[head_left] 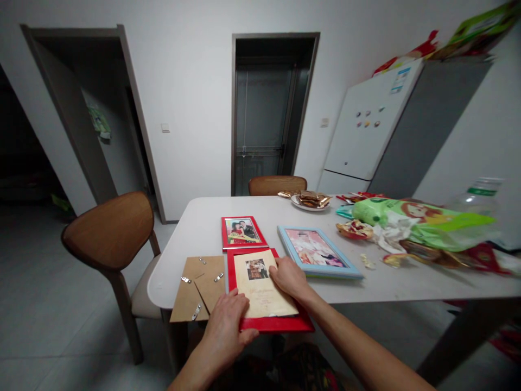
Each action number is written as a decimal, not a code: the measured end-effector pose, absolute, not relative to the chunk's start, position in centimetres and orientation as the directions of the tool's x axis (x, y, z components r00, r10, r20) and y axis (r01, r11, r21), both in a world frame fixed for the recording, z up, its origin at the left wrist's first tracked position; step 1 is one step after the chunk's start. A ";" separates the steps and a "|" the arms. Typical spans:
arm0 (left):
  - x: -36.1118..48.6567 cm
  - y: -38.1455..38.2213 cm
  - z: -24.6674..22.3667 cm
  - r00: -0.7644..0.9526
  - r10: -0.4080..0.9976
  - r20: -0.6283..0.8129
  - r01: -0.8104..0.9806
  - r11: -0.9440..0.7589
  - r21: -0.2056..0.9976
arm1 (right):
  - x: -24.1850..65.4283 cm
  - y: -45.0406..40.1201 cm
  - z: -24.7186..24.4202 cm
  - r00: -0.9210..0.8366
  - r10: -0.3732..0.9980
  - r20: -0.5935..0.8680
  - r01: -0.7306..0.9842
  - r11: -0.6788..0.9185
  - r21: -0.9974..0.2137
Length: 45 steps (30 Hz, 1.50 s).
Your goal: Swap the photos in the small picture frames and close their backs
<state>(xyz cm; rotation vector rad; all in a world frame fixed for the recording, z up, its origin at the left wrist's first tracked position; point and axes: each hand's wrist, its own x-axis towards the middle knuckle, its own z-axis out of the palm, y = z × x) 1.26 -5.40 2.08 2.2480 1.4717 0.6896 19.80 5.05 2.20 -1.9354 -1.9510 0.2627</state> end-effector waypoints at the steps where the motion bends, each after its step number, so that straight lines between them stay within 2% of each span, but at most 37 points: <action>1: 1.3 -5.4 2.0 0.333 0.922 0.198 0.740 -0.386 0.552 | 19.7 4.9 2.0 0.018 0.989 0.149 0.944 0.032 -0.328; 4: 1.0 -5.6 2.0 0.317 0.928 0.194 0.717 -0.368 0.592 | 19.7 4.7 1.7 -0.008 0.982 0.188 0.974 0.050 -0.219; 8: -1.7 -6.0 2.6 0.284 0.942 0.179 0.711 -0.332 0.619 | 19.2 4.2 2.4 -0.047 0.975 0.219 0.964 0.102 -0.244; 11: -4.8 -5.8 2.5 0.190 0.977 0.100 0.844 -0.214 0.491 | 17.2 3.0 3.2 -0.202 0.935 0.290 0.896 0.296 -0.331; 13: -6.6 -5.4 1.8 0.093 0.993 0.076 0.919 -0.115 0.377 | 14.7 1.6 3.6 -0.344 0.896 0.281 0.823 0.432 -0.369; 15: -7.8 -5.0 0.7 0.053 0.993 0.107 0.947 -0.084 0.310 | 12.0 0.1 3.6 -0.461 0.850 0.254 0.771 0.525 -0.359; 18: -8.3 -4.6 -0.4 0.074 0.981 0.178 0.948 -0.125 0.294 | 8.5 -1.5 3.3 -0.549 0.803 0.231 0.747 0.595 -0.295; 21: -8.1 -4.5 -0.2 0.058 0.967 0.249 0.932 -0.142 0.333 | 7.4 -1.8 3.4 -0.524 0.819 0.234 0.739 0.574 -0.354; 24: -7.0 -4.8 1.4 0.052 0.935 0.350 0.891 -0.201 0.406 | 8.9 -1.6 4.3 -0.470 0.824 0.316 0.684 0.567 -0.460; 26: -5.7 -5.0 2.5 0.075 0.919 0.386 0.847 -0.263 0.463 | 11.0 -1.6 4.9 -0.453 0.813 0.366 0.653 0.582 -0.485; 31: -1.0 -5.1 2.8 0.211 0.933 0.291 0.742 -0.347 0.574 | 17.1 -2.0 5.1 -0.466 0.831 0.303 0.654 0.554 -0.514; 34: 1.3 -4.9 2.3 0.256 0.934 0.248 0.735 -0.355 0.578 | 19.9 -2.2 4.7 -0.453 0.857 0.245 0.679 0.510 -0.528; 39: 2.6 -4.7 2.4 0.335 0.922 0.194 0.765 -0.386 0.515 | 21.8 -2.0 3.8 -0.405 0.894 0.192 0.722 0.442 -0.532; 45: 2.3 -4.0 2.7 0.337 0.926 0.169 0.789 -0.376 0.487 | 21.3 -0.9 2.7 -0.389 0.894 0.223 0.758 0.448 -0.474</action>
